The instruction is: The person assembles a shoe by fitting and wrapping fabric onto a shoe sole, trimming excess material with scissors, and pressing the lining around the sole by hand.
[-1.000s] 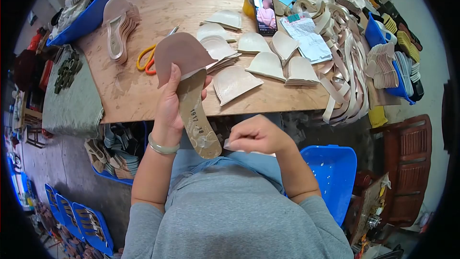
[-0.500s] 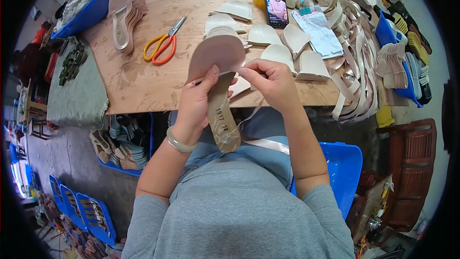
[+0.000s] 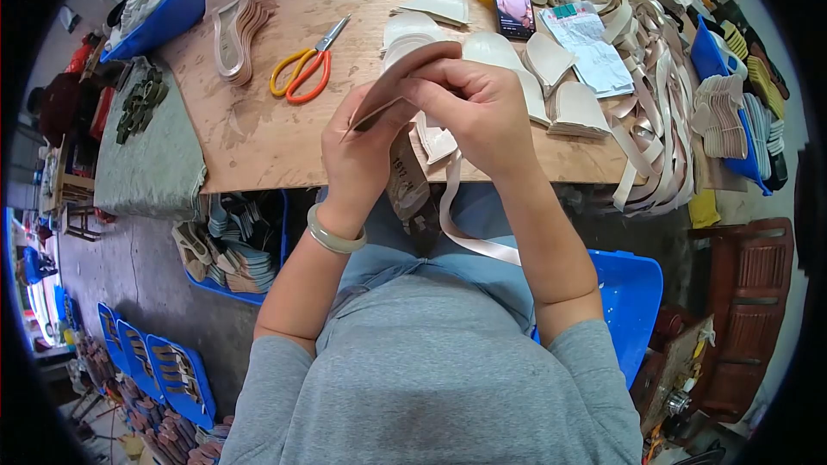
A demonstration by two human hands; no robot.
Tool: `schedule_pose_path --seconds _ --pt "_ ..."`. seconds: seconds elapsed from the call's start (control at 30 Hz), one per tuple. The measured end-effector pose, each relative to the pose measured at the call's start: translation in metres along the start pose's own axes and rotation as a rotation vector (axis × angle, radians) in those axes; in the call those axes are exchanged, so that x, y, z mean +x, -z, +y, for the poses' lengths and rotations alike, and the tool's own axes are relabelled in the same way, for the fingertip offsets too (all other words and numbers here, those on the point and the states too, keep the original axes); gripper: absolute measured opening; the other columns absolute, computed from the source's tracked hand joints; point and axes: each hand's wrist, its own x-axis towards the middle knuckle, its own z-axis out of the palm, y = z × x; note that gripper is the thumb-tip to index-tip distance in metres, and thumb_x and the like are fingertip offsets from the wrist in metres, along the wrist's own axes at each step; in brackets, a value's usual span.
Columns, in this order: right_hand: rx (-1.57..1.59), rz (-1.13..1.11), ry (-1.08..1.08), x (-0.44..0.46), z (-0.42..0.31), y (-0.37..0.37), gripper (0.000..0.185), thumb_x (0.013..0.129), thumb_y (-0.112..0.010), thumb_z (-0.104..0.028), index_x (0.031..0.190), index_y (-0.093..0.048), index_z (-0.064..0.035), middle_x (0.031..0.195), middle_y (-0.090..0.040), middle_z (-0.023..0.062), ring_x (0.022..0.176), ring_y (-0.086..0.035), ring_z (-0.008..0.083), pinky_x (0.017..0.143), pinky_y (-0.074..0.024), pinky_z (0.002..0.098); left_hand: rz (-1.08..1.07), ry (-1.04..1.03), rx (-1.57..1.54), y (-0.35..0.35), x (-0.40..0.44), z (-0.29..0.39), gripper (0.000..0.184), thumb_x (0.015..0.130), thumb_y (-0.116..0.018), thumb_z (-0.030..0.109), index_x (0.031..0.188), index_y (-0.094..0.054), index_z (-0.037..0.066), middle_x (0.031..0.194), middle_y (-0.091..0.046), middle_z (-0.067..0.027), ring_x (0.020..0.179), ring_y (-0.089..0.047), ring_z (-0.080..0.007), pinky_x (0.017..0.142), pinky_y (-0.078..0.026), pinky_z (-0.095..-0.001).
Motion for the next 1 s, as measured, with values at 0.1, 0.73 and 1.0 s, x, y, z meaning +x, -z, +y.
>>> schedule_pose_path --seconds 0.1,0.73,1.0 --pt "-0.079 -0.042 0.001 0.0 -0.004 0.0 0.013 0.084 -0.067 -0.006 0.091 -0.074 0.0016 0.071 -0.065 0.0015 0.062 -0.051 0.0064 0.056 -0.039 0.0169 0.012 0.062 0.016 0.0 -0.002 0.009 0.022 0.091 -0.062 0.004 0.113 -0.063 0.0 0.091 -0.069 -0.0072 0.077 -0.062 -0.0118 0.069 -0.053 -0.0215" --pt "0.505 0.164 -0.113 -0.035 0.037 0.007 0.015 0.085 -0.069 0.001 0.099 -0.073 0.0002 0.09 -0.063 0.0015 0.071 -0.051 0.0065 0.061 -0.0397 0.0153 0.043 0.398 -0.637 0.0 -0.025 0.0 0.029 0.093 -0.066 0.017 0.114 -0.061 -0.002 0.098 -0.069 -0.0093 0.086 -0.066 -0.0156 0.074 -0.054 -0.0242" --pt "0.451 0.161 -0.05 -0.036 0.028 0.011 0.01 0.085 -0.069 0.0 0.093 -0.074 0.0002 0.089 -0.062 0.0007 0.074 -0.052 0.0065 0.063 -0.0406 0.0152 -0.024 0.396 -0.534 -0.001 -0.027 0.009 0.031 0.094 -0.064 0.022 0.116 -0.06 0.001 0.102 -0.067 -0.0085 0.091 -0.064 -0.016 0.082 -0.05 -0.0258"
